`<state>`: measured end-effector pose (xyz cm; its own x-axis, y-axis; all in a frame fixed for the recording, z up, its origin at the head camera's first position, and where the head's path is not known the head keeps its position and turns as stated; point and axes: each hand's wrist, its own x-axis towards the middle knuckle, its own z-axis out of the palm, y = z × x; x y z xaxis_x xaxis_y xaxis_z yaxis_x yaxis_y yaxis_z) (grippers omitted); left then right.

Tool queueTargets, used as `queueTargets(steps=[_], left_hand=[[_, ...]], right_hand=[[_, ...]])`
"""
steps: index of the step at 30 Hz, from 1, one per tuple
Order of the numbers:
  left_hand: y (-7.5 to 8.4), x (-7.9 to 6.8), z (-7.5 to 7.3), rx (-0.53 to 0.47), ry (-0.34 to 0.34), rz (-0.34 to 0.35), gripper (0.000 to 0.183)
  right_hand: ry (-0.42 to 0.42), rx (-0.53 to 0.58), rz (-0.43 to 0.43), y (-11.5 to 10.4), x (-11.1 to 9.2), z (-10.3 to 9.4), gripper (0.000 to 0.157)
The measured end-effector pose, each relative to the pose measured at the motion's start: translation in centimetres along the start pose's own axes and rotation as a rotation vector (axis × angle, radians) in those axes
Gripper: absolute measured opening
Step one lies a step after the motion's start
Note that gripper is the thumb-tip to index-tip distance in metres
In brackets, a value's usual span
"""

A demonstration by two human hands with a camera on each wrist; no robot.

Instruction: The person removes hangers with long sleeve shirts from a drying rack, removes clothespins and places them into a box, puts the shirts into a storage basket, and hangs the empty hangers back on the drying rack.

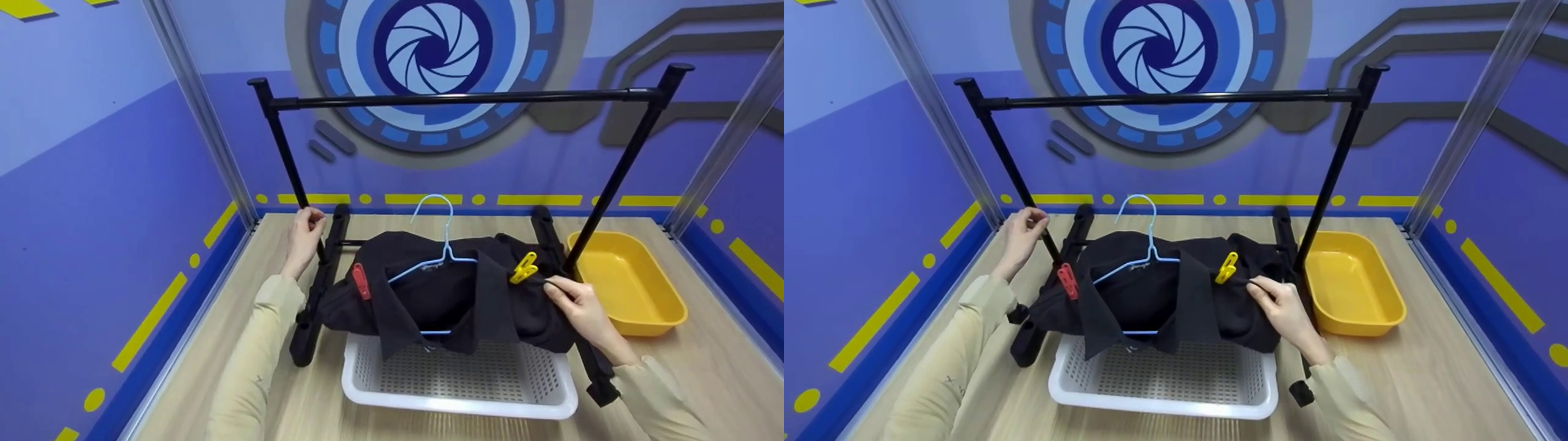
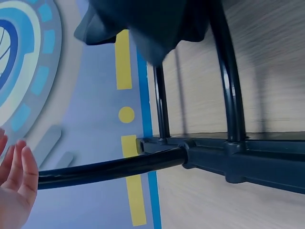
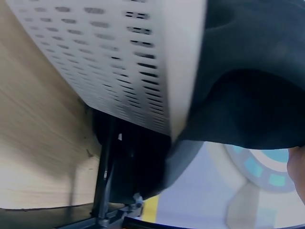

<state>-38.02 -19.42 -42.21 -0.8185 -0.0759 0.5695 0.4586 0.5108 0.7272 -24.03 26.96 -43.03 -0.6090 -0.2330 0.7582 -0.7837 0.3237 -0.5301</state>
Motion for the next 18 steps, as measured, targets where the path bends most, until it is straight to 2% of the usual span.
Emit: queueTargets(steps=[6, 8, 14, 15, 18], left_hand=[[0.7, -1.1, 0.6, -0.087, -0.145, -0.014, 0.006], [1.7, -1.5, 0.6, -0.097, -0.181, -0.015, 0.008], [2.8, -1.8, 0.8, -0.117, -0.279, 0.016, 0.011], [2.2, -1.7, 1.0, -0.120, -0.296, 0.027, 0.012], [2.4, -1.9, 1.1, -0.109, -0.337, 0.038, 0.013]], right_hand=[[0.019, -0.018, 0.032, 0.1, -0.5, 0.3, 0.022], [0.021, -0.028, 0.045, 0.1, -0.7, 0.3, 0.021], [0.032, -0.077, 0.075, -0.1, -0.9, 0.7, 0.020], [0.034, -0.086, 0.080, -0.1, -0.9, 0.8, 0.020], [0.035, -0.100, 0.088, -0.1, -1.0, 0.9, 0.019]])
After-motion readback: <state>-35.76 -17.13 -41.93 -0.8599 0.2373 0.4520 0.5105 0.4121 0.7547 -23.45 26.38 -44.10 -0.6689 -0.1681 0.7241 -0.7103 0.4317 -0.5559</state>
